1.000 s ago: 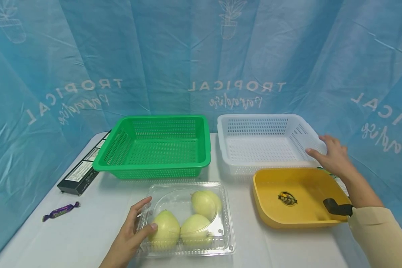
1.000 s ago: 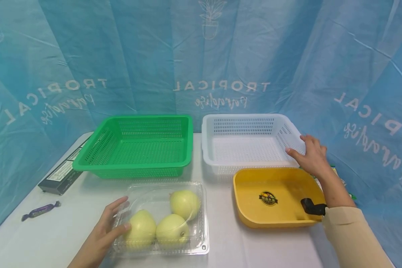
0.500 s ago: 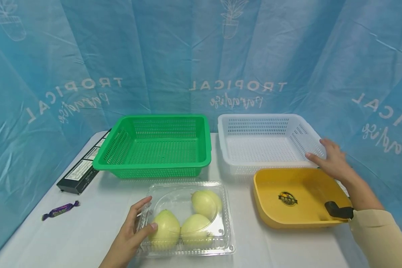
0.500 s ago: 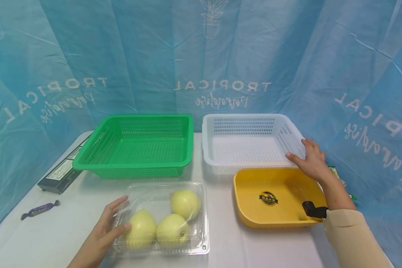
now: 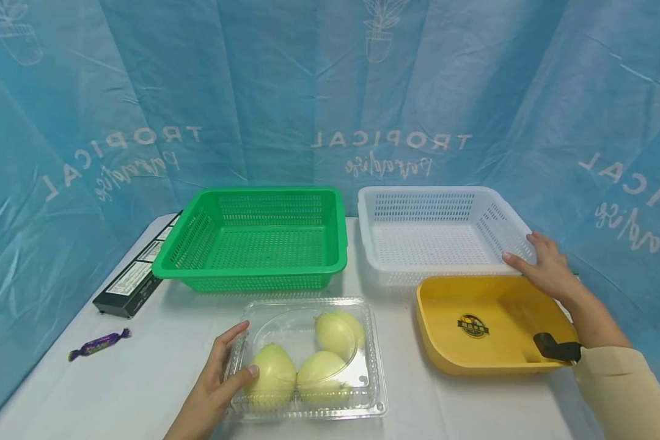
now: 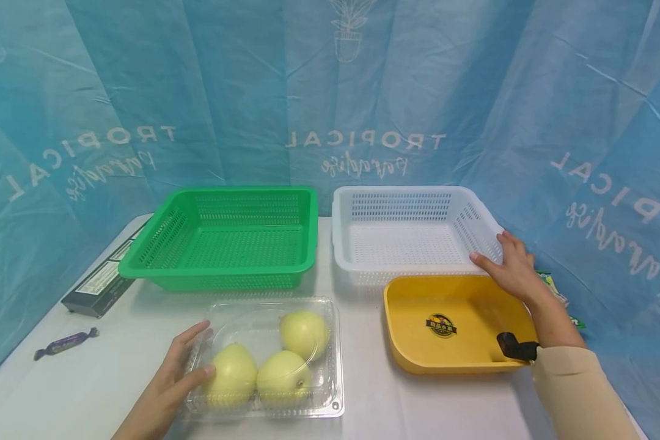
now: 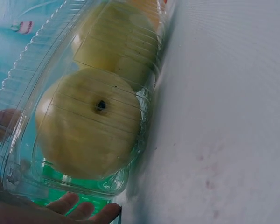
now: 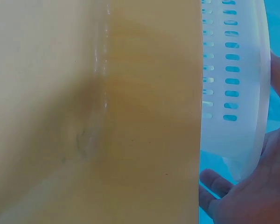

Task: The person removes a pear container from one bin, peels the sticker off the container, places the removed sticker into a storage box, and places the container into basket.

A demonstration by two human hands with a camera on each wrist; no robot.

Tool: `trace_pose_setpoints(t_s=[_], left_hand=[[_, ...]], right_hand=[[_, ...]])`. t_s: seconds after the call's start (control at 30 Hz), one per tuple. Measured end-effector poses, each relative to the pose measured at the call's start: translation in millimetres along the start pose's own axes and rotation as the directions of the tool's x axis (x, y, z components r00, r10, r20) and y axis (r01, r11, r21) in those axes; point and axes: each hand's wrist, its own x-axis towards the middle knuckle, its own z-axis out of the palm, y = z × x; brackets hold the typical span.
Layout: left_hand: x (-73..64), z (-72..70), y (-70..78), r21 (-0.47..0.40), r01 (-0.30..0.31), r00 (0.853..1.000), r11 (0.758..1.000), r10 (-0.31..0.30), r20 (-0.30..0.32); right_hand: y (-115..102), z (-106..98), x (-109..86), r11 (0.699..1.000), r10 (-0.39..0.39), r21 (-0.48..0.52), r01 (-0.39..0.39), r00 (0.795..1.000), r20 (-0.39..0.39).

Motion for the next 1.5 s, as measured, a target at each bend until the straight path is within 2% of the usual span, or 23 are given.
trace_pose_setpoints(t_s=[0.23, 0.77, 1.0, 1.2, 1.5], left_hand=[[0.0, 2.2, -0.1, -0.024, -0.024, 1.0, 0.999, 0.024, -0.008], [-5.7, 12.0, 9.4, -0.02, -0.158, 0.986, 0.987, 0.157, -0.061], [-5.8, 18.5, 16.0, -0.077, -0.067, 0.992, 0.995, 0.058, -0.115], [-8.5, 22.5, 22.9, -0.143, -0.062, 0.991, 0.988, 0.043, -0.13], [-8.1, 20.8, 36.1, -0.174, 0.012, 0.993, 0.985, -0.031, -0.11]], right_hand=[[3, 1, 0.1, 1.0, 0.009, 0.009, -0.009, 1.0, 0.002], [6, 3, -0.1, 1.0, 0.001, 0.008, -0.001, 1.0, 0.003], [4, 2, 1.0, 1.0, -0.005, 0.016, 0.005, 1.0, 0.012], [4, 1, 1.7, 1.0, -0.012, 0.009, 0.012, 1.0, 0.014], [4, 2, 2.3, 1.0, -0.003, -0.005, 0.003, 1.0, 0.005]])
